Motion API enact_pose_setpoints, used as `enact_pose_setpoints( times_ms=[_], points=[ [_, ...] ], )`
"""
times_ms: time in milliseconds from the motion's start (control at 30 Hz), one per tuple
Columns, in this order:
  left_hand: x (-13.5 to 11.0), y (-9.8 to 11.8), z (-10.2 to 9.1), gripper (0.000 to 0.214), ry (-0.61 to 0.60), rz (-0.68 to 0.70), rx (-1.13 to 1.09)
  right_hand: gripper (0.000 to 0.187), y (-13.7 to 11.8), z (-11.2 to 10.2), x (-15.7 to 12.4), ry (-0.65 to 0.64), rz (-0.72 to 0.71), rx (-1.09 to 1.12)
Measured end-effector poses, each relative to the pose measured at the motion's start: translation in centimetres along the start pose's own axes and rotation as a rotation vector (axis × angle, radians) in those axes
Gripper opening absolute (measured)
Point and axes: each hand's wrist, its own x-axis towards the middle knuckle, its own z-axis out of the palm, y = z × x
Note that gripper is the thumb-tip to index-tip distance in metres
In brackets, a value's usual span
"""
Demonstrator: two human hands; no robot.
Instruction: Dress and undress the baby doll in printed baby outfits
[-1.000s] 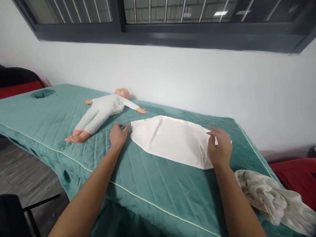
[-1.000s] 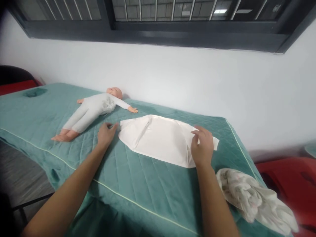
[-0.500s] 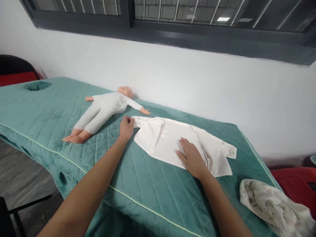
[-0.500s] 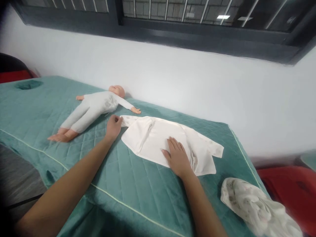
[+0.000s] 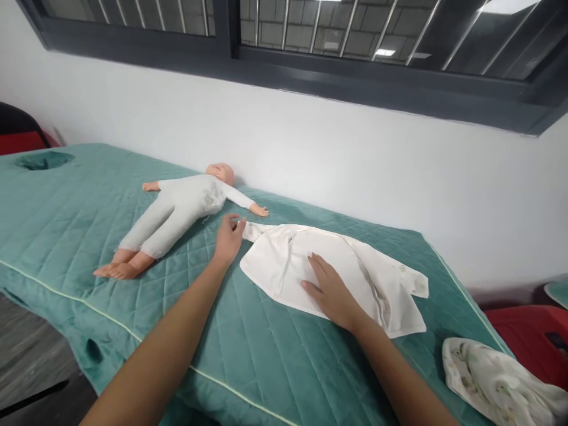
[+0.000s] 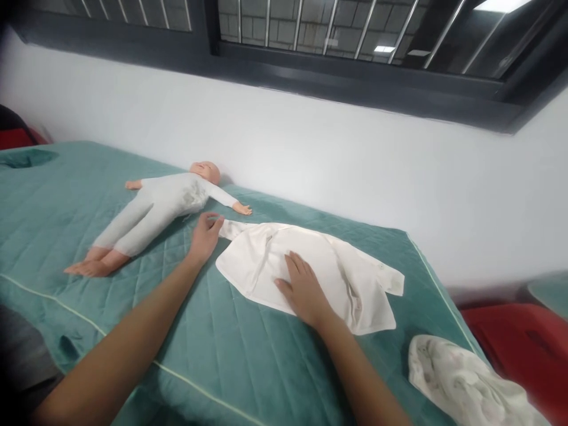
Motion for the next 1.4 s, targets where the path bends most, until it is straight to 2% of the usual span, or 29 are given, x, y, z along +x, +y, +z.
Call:
enact_pose_setpoints(
  times_ms=[100,233,400,667,833,1000,1133,1400],
  points=[
    [-0.1,-0.1,0.0,0.032,-0.085,0.031,0.107,0.071,-0.4,0.2,4.0,0.027,0.053,-0.007],
    [0.1,-0.2,0.0,0.035,-0.103,0.081,0.066,0.064,-0.5,1.5,7.8,0.107,0.132,-0.099],
    [0.7,-0.4,0.5,0.05,-0.04,0.099,0.026,0.07,-0.7,2.9,7.9,0.114,0.058,-0.181],
    [1.5,-1.6,1.1,0.045,0.026,0.081,0.047,0.07,-1.0,1.8,7.2,0.018,-0.044,-0.146],
    [0.9,-1.4,0.7,0.045,0.114,0.093,0.13,0.07,-2.0,1.6,6.3,-0.03,-0.092,-0.131],
    [-0.7,-0.5,0.0,0.038,0.121,0.13,0.194,0.068,-3.6,2.0,4.4,-0.029,-0.149,-0.089],
    [-2.8,-0.1,-0.6,0.034,0.072,0.181,0.27,0.067,-5.2,2.3,1.6,-0.016,-0.194,-0.061],
    [-7.7,0.3,-1.7,0.027,-0.096,0.433,0.435,0.073,-9.1,2.6,-5.3,0.009,-0.239,-0.014]
  ],
)
